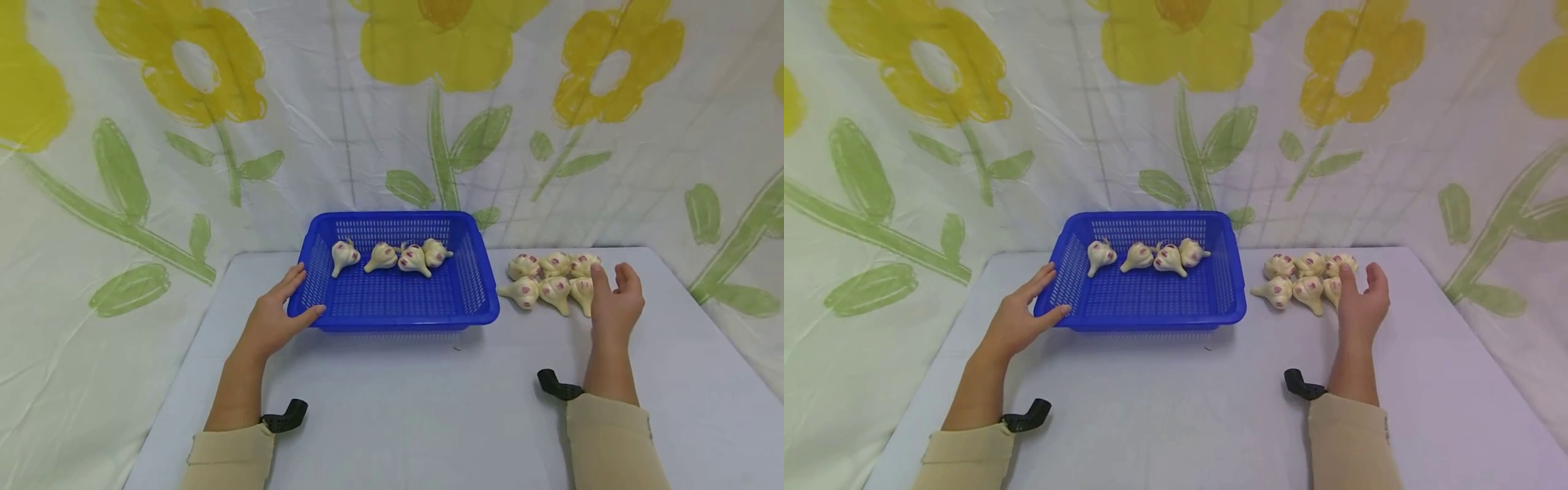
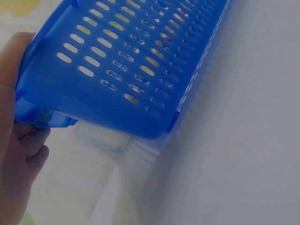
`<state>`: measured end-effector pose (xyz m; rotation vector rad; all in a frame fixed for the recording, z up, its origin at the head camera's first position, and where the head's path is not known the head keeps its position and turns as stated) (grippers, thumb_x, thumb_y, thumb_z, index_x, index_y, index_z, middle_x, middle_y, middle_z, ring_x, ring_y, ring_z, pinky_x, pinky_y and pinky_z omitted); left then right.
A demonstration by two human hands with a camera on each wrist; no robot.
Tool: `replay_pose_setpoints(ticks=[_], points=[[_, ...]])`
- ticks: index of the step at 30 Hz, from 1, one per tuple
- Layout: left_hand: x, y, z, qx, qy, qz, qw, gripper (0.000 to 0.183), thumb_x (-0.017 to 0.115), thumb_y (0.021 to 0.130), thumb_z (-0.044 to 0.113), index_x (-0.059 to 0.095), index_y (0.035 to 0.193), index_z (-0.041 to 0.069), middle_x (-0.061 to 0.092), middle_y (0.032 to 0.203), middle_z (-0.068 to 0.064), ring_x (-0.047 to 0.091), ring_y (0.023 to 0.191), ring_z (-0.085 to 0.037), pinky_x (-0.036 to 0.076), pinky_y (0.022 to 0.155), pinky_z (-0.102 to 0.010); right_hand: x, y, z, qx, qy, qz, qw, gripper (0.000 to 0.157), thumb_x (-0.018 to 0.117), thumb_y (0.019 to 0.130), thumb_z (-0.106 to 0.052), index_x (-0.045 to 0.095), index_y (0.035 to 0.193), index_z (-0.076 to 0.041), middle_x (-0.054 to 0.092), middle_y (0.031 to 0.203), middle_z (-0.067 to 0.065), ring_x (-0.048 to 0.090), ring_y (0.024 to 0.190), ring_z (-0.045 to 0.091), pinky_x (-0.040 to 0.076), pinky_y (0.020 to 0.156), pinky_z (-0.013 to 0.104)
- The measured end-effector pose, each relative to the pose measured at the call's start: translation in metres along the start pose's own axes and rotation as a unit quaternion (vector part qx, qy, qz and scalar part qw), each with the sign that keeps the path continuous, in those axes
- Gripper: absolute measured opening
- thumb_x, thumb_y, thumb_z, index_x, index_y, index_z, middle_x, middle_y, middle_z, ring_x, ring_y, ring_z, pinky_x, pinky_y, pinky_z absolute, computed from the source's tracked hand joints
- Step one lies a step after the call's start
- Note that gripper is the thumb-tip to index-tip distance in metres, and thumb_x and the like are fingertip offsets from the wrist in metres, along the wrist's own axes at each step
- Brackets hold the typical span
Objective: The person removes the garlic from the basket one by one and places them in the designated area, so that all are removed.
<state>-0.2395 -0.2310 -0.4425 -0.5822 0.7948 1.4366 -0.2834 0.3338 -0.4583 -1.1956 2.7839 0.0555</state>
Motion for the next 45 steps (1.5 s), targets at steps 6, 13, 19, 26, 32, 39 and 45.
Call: replay_pose_setpoints(ticks=[6,13,19,26,32,39,45], points=[[0.000,0.001,0.001,-0.001,0.001,-0.002,1.0000,0.093,0.065,0.083,0.065,0.029,0.156,0.019,0.022,0.164,0.001,0.023,0.150,-0.033,0.029,0.115,-0.060,0.023,-0.026,-0.048,-0.032,0.092,-0.059,0.993,0.059,0.070,0.092,-0.031,0.047,0.146,-0.020,0.049,0.150,-0.001,0.040,0.139,0.011,0.029,0.118,0.025],[-0.001,-0.001,0.000,0.007,-0.003,0.000,1.0000,0.092,0.066,0.084,0.063,0.030,0.156,0.018,0.022,0.164,0.000,0.024,0.150,-0.033,0.028,0.116,-0.059,0.068,-0.057,-0.104,-0.114,0.098,-0.195,0.969,0.059,0.072,0.090,-0.028,0.050,0.143,-0.017,0.057,0.142,0.004,0.050,0.130,0.014,0.042,0.108,0.021],[0.000,-0.003,0.000,0.005,0.002,0.003,1.0000,0.092,0.066,0.084,0.062,0.030,0.156,0.018,0.022,0.164,0.000,0.024,0.150,-0.033,0.029,0.115,-0.059,0.119,-0.082,-0.133,-0.180,0.037,-0.314,0.931,0.058,0.069,0.092,-0.033,0.049,0.144,-0.015,0.057,0.142,0.008,0.052,0.131,0.017,0.041,0.113,0.037],[0.001,-0.003,0.000,0.005,0.003,0.005,1.0000,0.091,0.067,0.084,0.061,0.031,0.155,0.017,0.023,0.164,0.000,0.024,0.150,-0.033,0.029,0.116,-0.058,0.177,-0.090,-0.144,-0.198,-0.031,-0.403,0.893,0.060,0.065,0.095,-0.036,0.046,0.147,-0.011,0.055,0.142,0.011,0.049,0.134,0.025,0.041,0.111,0.044],[0.000,-0.003,0.001,0.017,-0.005,0.007,0.9998,0.093,0.065,0.083,0.065,0.032,0.155,0.016,0.024,0.163,0.000,0.025,0.149,-0.031,0.030,0.116,-0.057,0.216,-0.081,-0.134,-0.153,-0.178,-0.470,0.851,0.059,0.063,0.095,-0.038,0.049,0.144,-0.007,0.053,0.144,0.013,0.047,0.135,0.030,0.040,0.111,0.047],[-0.001,-0.003,0.000,0.021,-0.014,0.010,0.9996,0.093,0.066,0.083,0.065,0.032,0.155,0.017,0.024,0.163,0.002,0.025,0.150,-0.030,0.030,0.117,-0.055,0.244,-0.077,-0.119,-0.192,-0.342,-0.504,0.769,0.061,0.060,0.096,-0.041,0.049,0.143,-0.004,0.051,0.144,0.018,0.049,0.131,0.036,0.043,0.107,0.050],[-0.001,-0.003,0.001,0.015,-0.017,0.009,0.9997,0.093,0.065,0.083,0.066,0.032,0.155,0.018,0.023,0.163,0.003,0.024,0.150,-0.028,0.030,0.116,-0.055,0.252,-0.077,-0.104,-0.179,-0.408,-0.532,0.720,0.059,0.061,0.097,-0.032,0.046,0.144,-0.001,0.046,0.148,0.020,0.046,0.134,0.037,0.042,0.110,0.049]])
Point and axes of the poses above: each hand's wrist, its own y-axis towards the middle knuckle, its own x-axis out of the palm, z = x × y, the point moved 2 cm from there along y, towards the middle knuckle
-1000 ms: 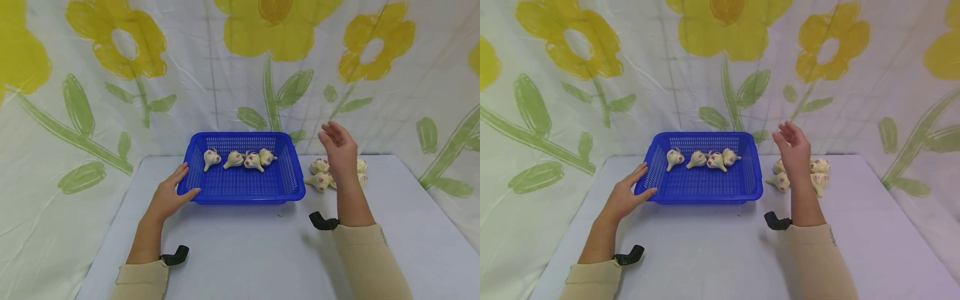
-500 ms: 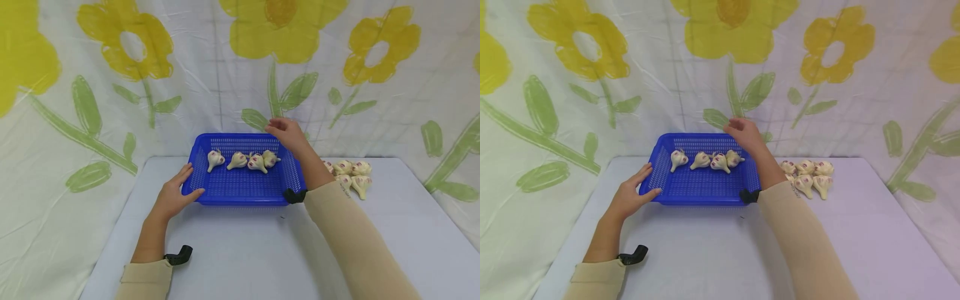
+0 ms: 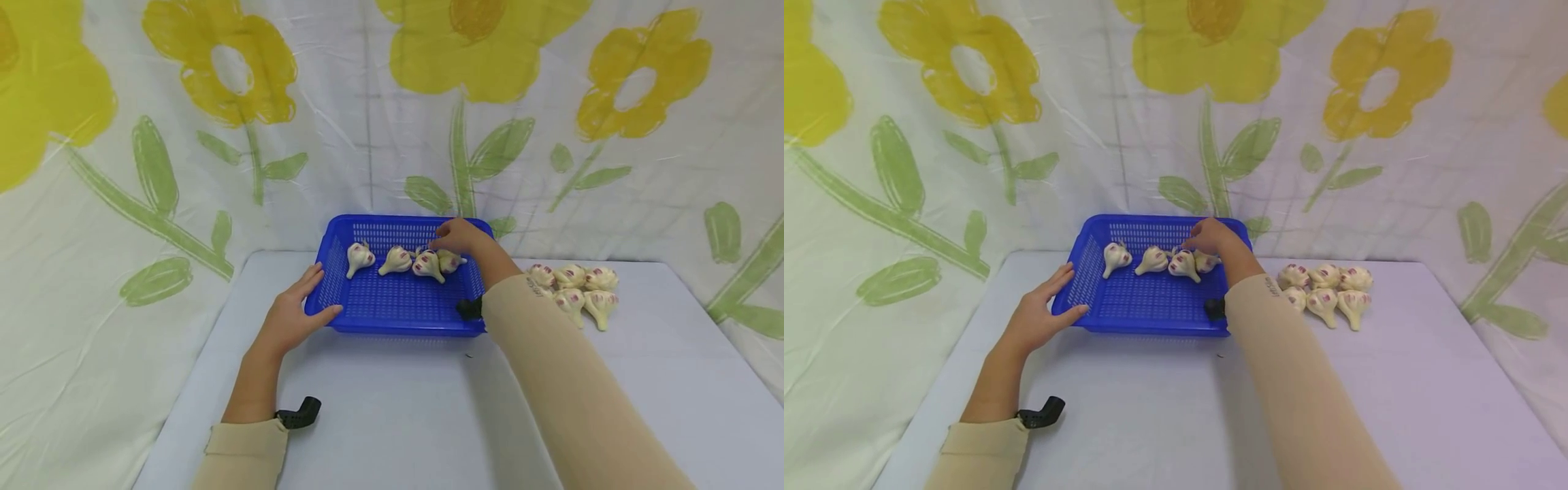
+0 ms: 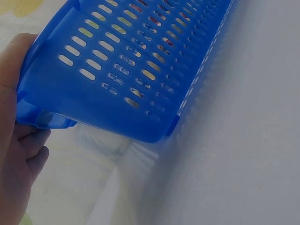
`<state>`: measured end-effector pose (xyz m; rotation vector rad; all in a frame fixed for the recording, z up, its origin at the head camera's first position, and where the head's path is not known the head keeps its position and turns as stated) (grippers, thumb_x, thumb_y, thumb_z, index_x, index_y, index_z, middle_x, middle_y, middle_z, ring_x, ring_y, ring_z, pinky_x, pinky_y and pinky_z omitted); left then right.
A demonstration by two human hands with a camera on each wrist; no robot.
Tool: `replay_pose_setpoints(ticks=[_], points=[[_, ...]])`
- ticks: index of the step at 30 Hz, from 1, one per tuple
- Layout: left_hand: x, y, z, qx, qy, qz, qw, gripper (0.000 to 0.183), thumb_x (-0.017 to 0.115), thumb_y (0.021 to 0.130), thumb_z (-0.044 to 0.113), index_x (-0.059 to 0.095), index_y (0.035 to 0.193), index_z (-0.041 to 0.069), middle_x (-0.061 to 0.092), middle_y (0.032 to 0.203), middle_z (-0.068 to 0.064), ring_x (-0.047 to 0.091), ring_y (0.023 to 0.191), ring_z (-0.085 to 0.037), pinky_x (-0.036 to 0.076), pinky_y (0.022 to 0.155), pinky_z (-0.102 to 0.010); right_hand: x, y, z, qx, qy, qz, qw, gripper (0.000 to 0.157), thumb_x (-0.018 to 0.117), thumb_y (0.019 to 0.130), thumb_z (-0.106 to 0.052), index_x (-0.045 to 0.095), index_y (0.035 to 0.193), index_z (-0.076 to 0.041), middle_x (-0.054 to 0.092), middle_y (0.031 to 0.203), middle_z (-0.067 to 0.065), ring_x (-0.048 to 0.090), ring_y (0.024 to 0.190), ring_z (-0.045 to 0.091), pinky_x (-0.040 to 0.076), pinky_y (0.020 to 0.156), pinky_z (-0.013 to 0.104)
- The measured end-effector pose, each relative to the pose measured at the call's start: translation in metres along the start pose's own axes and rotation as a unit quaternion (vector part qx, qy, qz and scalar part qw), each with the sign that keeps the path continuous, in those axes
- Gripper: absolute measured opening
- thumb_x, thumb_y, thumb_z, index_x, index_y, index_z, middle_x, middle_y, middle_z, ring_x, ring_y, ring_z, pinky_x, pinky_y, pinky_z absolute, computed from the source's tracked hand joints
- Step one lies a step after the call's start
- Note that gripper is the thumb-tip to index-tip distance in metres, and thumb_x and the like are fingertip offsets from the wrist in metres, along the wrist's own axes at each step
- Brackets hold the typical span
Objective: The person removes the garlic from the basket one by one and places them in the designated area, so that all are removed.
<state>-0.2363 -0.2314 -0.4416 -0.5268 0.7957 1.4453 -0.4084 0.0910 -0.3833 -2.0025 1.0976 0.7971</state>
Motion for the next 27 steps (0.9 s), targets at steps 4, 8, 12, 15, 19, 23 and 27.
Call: replay_pose_setpoints(ticks=[4,8,12,15,19,23,27], points=[[0.000,0.000,0.001,-0.001,0.002,-0.001,1.0000,0.093,0.066,0.083,0.066,0.031,0.155,0.018,0.023,0.163,0.003,0.024,0.150,-0.029,0.030,0.117,-0.055,0.004,0.002,0.007,0.019,-0.023,-0.031,0.999,0.059,0.064,0.095,-0.022,0.044,0.147,-0.002,0.043,0.151,0.019,0.049,0.132,0.036,0.042,0.110,0.047],[0.000,0.000,0.002,-0.002,0.003,0.000,1.0000,0.093,0.066,0.083,0.065,0.032,0.155,0.018,0.024,0.163,0.003,0.025,0.150,-0.029,0.030,0.116,-0.056,0.006,0.002,0.009,0.024,-0.042,-0.044,0.998,0.060,0.066,0.091,-0.013,0.044,0.146,-0.002,0.043,0.151,0.021,0.044,0.137,0.036,0.040,0.112,0.047],[0.000,0.000,0.002,0.000,0.002,0.001,1.0000,0.092,0.066,0.083,0.064,0.033,0.155,0.016,0.024,0.163,0.001,0.025,0.150,-0.030,0.029,0.116,-0.056,0.009,0.000,0.009,0.028,-0.050,-0.065,0.996,0.064,0.070,0.088,-0.014,0.046,0.146,-0.003,0.044,0.150,0.020,0.042,0.138,0.036,0.039,0.113,0.047],[0.000,-0.001,0.002,0.002,-0.001,0.002,1.0000,0.092,0.067,0.083,0.062,0.034,0.154,0.014,0.025,0.163,0.000,0.025,0.150,-0.031,0.029,0.117,-0.057,0.012,0.001,0.011,0.047,-0.054,-0.089,0.993,0.069,0.074,0.086,-0.018,0.044,0.147,-0.006,0.043,0.151,0.017,0.043,0.138,0.035,0.041,0.111,0.048],[0.000,0.000,0.001,0.003,-0.002,0.001,1.0000,0.092,0.067,0.083,0.062,0.033,0.154,0.015,0.024,0.163,0.000,0.024,0.150,-0.031,0.029,0.116,-0.058,0.015,0.003,0.016,0.073,-0.061,-0.116,0.989,0.074,0.076,0.085,-0.021,0.042,0.150,-0.010,0.040,0.154,0.014,0.043,0.138,0.036,0.046,0.106,0.050],[0.000,0.001,0.000,0.004,-0.001,0.003,1.0000,0.092,0.068,0.083,0.061,0.034,0.154,0.014,0.025,0.163,-0.001,0.025,0.150,-0.031,0.029,0.116,-0.058,0.017,0.005,0.019,0.084,-0.057,-0.127,0.987,0.075,0.076,0.086,-0.022,0.041,0.151,-0.011,0.037,0.156,0.013,0.042,0.139,0.035,0.048,0.104,0.050],[0.001,0.001,-0.001,0.001,0.000,0.004,1.0000,0.091,0.068,0.083,0.061,0.034,0.154,0.015,0.025,0.163,0.000,0.025,0.150,-0.031,0.029,0.116,-0.057,0.017,0.006,0.020,0.071,-0.069,-0.122,0.988,0.071,0.075,0.087,-0.023,0.043,0.149,-0.010,0.040,0.154,0.013,0.044,0.137,0.034,0.048,0.104,0.049]])
Point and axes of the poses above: each hand's wrist, its own y-axis towards the middle knuckle, its own x-axis out of the palm, z = x × y, the point moved 2 cm from there along y, towards the middle knuckle
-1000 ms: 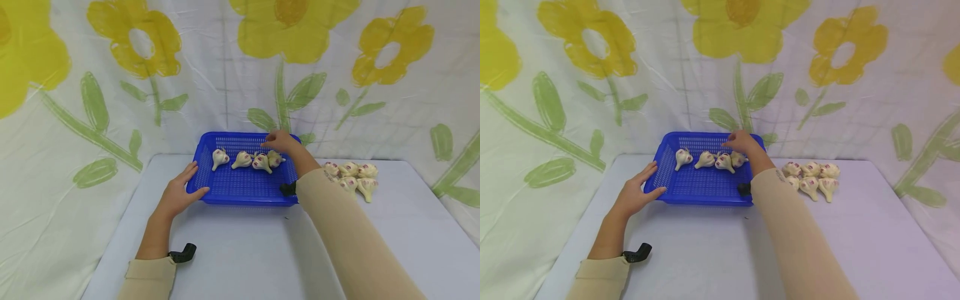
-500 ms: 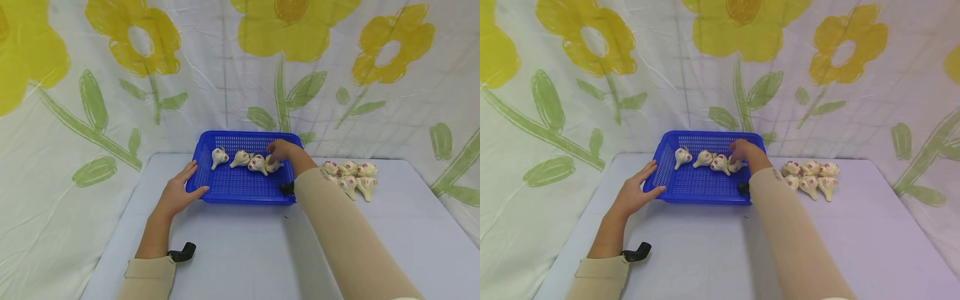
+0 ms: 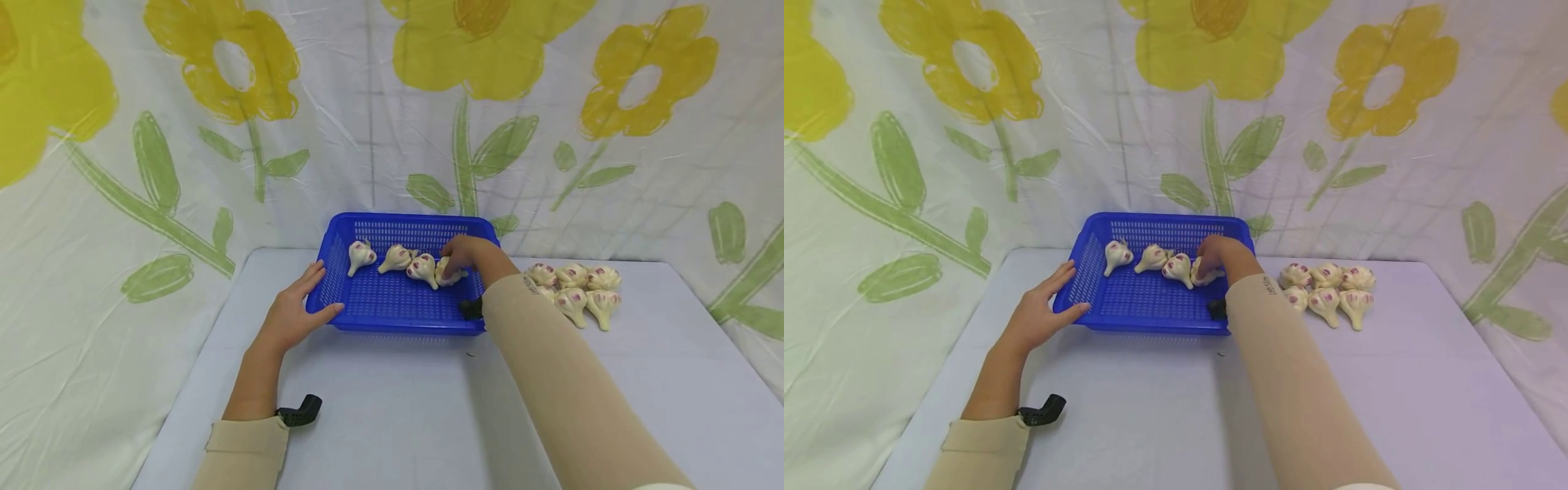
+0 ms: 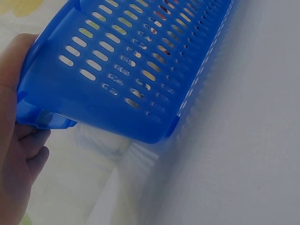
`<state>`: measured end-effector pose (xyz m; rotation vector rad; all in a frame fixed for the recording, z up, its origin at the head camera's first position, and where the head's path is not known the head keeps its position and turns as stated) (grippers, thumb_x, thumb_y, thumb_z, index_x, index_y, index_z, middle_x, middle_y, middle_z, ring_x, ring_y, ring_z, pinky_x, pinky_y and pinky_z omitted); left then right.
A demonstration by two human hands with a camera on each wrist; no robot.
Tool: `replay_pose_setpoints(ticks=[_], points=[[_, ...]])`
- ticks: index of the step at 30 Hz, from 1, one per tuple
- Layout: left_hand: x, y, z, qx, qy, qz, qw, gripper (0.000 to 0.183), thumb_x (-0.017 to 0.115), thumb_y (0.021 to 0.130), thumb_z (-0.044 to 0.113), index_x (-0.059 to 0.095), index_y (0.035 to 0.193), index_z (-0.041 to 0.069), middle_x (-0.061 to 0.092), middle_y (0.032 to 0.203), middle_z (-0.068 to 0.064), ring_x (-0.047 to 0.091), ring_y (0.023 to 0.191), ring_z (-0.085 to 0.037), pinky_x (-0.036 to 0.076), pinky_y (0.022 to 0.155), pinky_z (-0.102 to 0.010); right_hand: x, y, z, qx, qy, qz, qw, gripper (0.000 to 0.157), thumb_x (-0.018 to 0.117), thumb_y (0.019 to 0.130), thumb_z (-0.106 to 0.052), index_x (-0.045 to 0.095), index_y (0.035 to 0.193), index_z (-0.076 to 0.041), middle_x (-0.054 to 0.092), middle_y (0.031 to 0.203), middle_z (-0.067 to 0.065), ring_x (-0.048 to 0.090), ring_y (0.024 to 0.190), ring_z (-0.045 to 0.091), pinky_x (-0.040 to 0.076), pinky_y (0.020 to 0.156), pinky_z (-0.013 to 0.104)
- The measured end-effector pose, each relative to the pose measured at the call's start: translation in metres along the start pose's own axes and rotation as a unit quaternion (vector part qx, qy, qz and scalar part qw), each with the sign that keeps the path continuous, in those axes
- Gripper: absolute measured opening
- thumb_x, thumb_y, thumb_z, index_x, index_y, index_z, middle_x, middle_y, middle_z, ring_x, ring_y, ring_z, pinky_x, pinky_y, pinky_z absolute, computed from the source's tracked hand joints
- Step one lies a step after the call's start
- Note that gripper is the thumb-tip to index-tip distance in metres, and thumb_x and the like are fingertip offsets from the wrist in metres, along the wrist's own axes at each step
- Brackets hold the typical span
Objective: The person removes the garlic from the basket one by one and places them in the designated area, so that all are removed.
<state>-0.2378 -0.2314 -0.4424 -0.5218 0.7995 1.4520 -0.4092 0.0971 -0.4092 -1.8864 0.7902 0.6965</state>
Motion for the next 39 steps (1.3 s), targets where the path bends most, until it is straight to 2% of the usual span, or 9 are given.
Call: replay_pose_setpoints(ticks=[7,10,14,23,28,33,39], points=[[-0.001,-0.001,0.002,-0.006,0.002,-0.008,0.9999,0.092,0.068,0.083,0.061,0.033,0.154,0.015,0.024,0.163,0.001,0.024,0.150,-0.031,0.029,0.116,-0.057,-0.007,-0.007,-0.006,-0.041,-0.047,0.040,0.997,0.060,0.075,0.084,-0.026,0.057,0.138,-0.008,0.057,0.137,0.013,0.055,0.123,0.030,0.048,0.103,0.044],[-0.002,-0.001,0.003,-0.009,0.006,-0.009,0.9999,0.092,0.068,0.084,0.061,0.033,0.155,0.014,0.024,0.164,0.000,0.024,0.150,-0.032,0.029,0.116,-0.058,-0.012,-0.011,-0.009,-0.061,-0.062,0.051,0.995,0.064,0.074,0.084,-0.028,0.054,0.141,-0.006,0.055,0.140,0.015,0.053,0.127,0.032,0.048,0.104,0.045],[-0.003,0.000,0.005,-0.010,0.009,-0.012,0.9998,0.092,0.067,0.084,0.061,0.032,0.155,0.014,0.023,0.164,0.000,0.024,0.150,-0.032,0.029,0.116,-0.058,-0.020,-0.017,-0.011,-0.080,-0.052,0.058,0.994,0.069,0.073,0.084,-0.027,0.049,0.145,-0.006,0.050,0.146,0.016,0.051,0.130,0.033,0.048,0.104,0.046],[-0.003,-0.001,0.004,-0.007,0.011,-0.011,0.9999,0.092,0.066,0.084,0.063,0.032,0.155,0.015,0.023,0.164,0.000,0.024,0.150,-0.032,0.029,0.116,-0.058,-0.031,-0.038,-0.014,-0.131,0.001,0.100,0.986,0.059,0.076,0.082,-0.026,0.060,0.136,-0.008,0.063,0.128,0.012,0.059,0.112,0.028,0.051,0.095,0.044],[-0.003,-0.002,0.004,-0.010,0.009,-0.013,0.9998,0.093,0.066,0.083,0.064,0.032,0.155,0.016,0.023,0.164,0.001,0.024,0.150,-0.031,0.029,0.116,-0.058,-0.037,-0.051,-0.014,-0.154,0.035,0.141,0.977,0.057,0.076,0.084,-0.028,0.060,0.135,-0.010,0.065,0.124,0.012,0.059,0.108,0.026,0.050,0.093,0.043],[-0.002,-0.001,0.004,-0.014,0.011,-0.017,0.9997,0.094,0.065,0.083,0.066,0.031,0.155,0.018,0.022,0.164,0.002,0.023,0.150,-0.031,0.029,0.116,-0.058,-0.041,-0.069,-0.009,-0.170,0.100,0.177,0.964,0.057,0.077,0.084,-0.028,0.060,0.135,-0.011,0.067,0.119,0.011,0.061,0.101,0.024,0.052,0.088,0.039],[-0.002,-0.001,0.005,-0.019,0.010,-0.020,0.9996,0.094,0.065,0.082,0.067,0.030,0.156,0.018,0.022,0.164,0.002,0.023,0.150,-0.032,0.029,0.115,-0.060,-0.041,-0.091,0.006,-0.178,0.190,0.221,0.940,0.068,0.080,0.082,-0.031,0.053,0.142,-0.013,0.065,0.126,0.009,0.062,0.111,0.023,0.054,0.094,0.042]])
Point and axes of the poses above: each hand's wrist, its own y-axis towards the middle knuckle, its own x-axis out of the palm, z = x × y, the point moved 2 cm from there along y, towards the middle knuckle
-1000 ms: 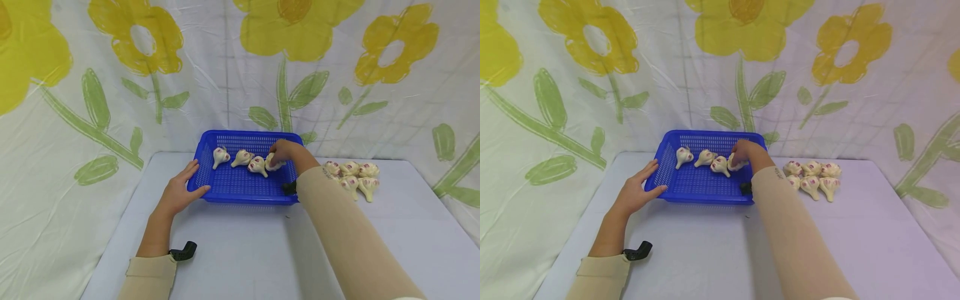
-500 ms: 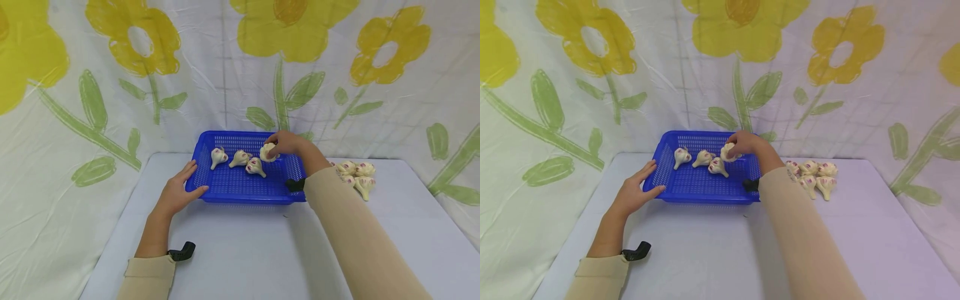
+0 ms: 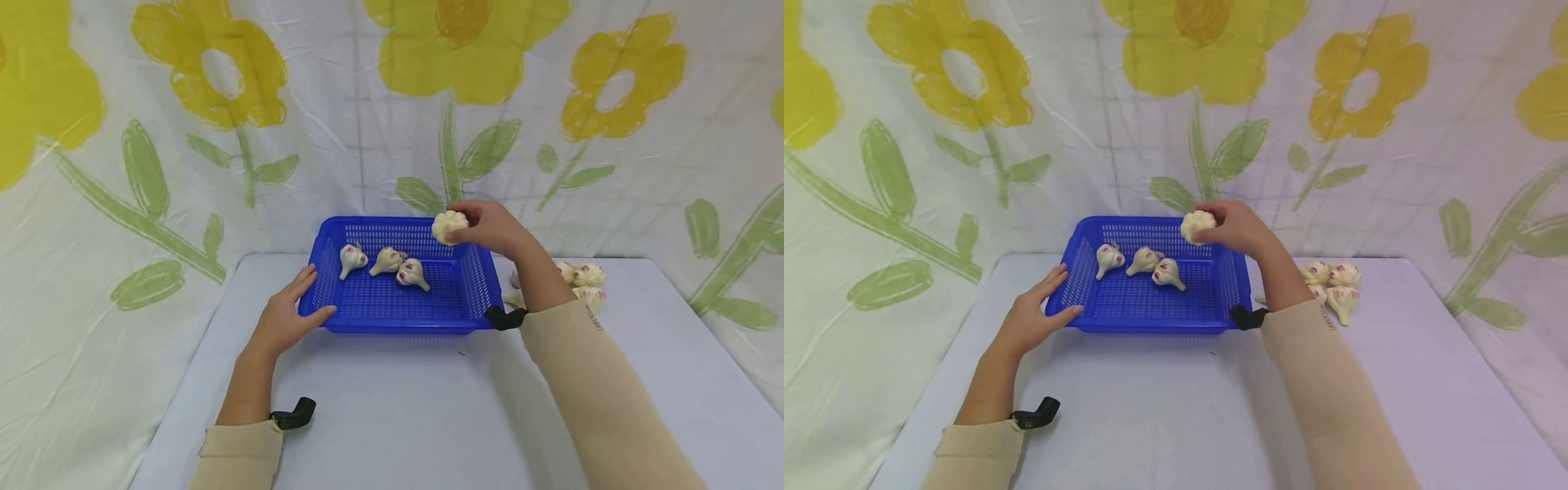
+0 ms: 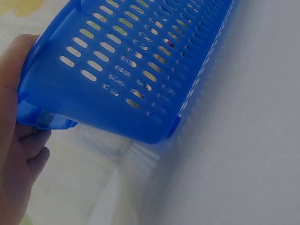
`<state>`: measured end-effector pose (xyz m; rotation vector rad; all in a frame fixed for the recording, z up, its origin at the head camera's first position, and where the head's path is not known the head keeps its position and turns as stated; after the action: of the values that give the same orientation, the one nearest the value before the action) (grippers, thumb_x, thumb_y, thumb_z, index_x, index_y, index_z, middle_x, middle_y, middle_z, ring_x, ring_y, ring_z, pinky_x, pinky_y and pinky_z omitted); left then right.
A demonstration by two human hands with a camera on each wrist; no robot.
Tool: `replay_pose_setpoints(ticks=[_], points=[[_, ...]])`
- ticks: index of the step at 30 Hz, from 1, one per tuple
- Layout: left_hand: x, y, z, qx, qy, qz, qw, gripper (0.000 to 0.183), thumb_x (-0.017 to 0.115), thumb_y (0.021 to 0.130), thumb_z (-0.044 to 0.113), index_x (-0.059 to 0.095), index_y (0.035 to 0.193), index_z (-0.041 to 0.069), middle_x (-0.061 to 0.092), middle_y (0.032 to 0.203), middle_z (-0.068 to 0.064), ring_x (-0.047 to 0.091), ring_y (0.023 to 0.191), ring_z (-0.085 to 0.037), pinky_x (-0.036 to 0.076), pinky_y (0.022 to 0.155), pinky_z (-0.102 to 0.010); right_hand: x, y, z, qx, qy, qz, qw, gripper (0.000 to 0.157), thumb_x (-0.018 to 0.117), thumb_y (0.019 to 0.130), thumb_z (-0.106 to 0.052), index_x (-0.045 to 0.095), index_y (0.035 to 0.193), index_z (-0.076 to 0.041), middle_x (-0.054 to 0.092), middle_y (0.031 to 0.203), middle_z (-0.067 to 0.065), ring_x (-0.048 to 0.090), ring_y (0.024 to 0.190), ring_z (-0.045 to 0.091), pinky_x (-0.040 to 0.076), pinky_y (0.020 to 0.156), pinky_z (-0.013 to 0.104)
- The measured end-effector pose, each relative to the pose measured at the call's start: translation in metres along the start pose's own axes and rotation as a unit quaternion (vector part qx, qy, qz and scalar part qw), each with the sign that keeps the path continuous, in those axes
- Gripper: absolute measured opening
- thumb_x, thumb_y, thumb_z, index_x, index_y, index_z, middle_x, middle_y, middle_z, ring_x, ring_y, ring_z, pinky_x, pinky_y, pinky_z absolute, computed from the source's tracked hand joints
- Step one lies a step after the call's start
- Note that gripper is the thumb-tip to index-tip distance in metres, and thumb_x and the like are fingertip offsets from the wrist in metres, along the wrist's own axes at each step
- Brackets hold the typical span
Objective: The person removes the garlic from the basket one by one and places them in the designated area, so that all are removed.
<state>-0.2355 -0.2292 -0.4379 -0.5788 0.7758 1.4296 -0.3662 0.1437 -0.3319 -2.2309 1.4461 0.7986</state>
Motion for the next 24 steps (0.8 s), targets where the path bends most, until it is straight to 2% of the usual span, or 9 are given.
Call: replay_pose_setpoints(ticks=[3,10,16,19,22,24], points=[[0.000,0.000,-0.001,0.001,-0.001,0.000,1.0000,0.095,0.065,0.082,0.067,0.031,0.156,0.018,0.022,0.164,0.001,0.023,0.150,-0.032,0.029,0.115,-0.059,-0.007,-0.014,0.003,0.001,0.035,0.036,0.999,0.070,0.081,0.081,-0.030,0.052,0.143,-0.015,0.064,0.128,0.009,0.062,0.114,0.022,0.053,0.095,0.040],[0.001,0.000,-0.002,0.007,-0.004,0.003,1.0000,0.094,0.066,0.083,0.065,0.031,0.156,0.017,0.022,0.164,0.000,0.023,0.150,-0.033,0.029,0.115,-0.059,-0.014,-0.046,0.012,-0.006,0.084,0.117,0.990,0.060,0.084,0.078,-0.033,0.062,0.133,-0.025,0.066,0.127,0.002,0.063,0.111,0.015,0.056,0.082,0.021],[0.002,0.000,-0.001,0.005,-0.002,0.004,1.0000,0.094,0.066,0.083,0.065,0.030,0.156,0.017,0.022,0.164,-0.001,0.023,0.150,-0.033,0.029,0.115,-0.060,-0.017,-0.073,0.027,-0.031,0.089,0.173,0.980,0.055,0.083,0.080,-0.029,0.063,0.131,-0.024,0.066,0.127,-0.001,0.060,0.120,0.010,0.053,0.087,0.014],[0.002,0.000,0.000,0.001,0.000,0.004,1.0000,0.093,0.066,0.083,0.064,0.030,0.156,0.018,0.022,0.164,-0.001,0.023,0.150,-0.033,0.029,0.114,-0.060,-0.021,-0.089,0.036,-0.048,0.124,0.211,0.968,0.055,0.082,0.081,-0.021,0.062,0.133,-0.019,0.065,0.125,-0.001,0.063,0.111,0.009,0.053,0.086,0.013],[0.002,0.000,0.000,-0.001,0.001,0.004,1.0000,0.092,0.067,0.084,0.062,0.030,0.156,0.018,0.022,0.164,-0.001,0.023,0.150,-0.034,0.030,0.114,-0.060,-0.026,-0.102,0.047,-0.071,0.187,0.248,0.948,0.056,0.081,0.081,-0.011,0.062,0.134,-0.013,0.066,0.125,-0.001,0.065,0.102,0.011,0.056,0.081,0.015],[0.001,-0.001,0.000,-0.002,0.003,0.003,1.0000,0.092,0.067,0.084,0.062,0.029,0.156,0.018,0.022,0.164,-0.001,0.023,0.150,-0.034,0.030,0.114,-0.061,-0.030,-0.110,0.055,-0.084,0.229,0.269,0.932,0.056,0.079,0.081,-0.005,0.061,0.134,-0.010,0.067,0.125,-0.002,0.066,0.103,0.011,0.055,0.082,0.014]])
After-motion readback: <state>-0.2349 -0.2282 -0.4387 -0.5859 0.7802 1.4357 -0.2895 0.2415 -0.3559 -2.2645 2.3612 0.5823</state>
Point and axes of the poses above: each hand's wrist, its own y-axis towards the middle knuckle, its own x-axis out of the palm, z = x × y, the point moved 2 cm from there along y, towards the middle knuckle
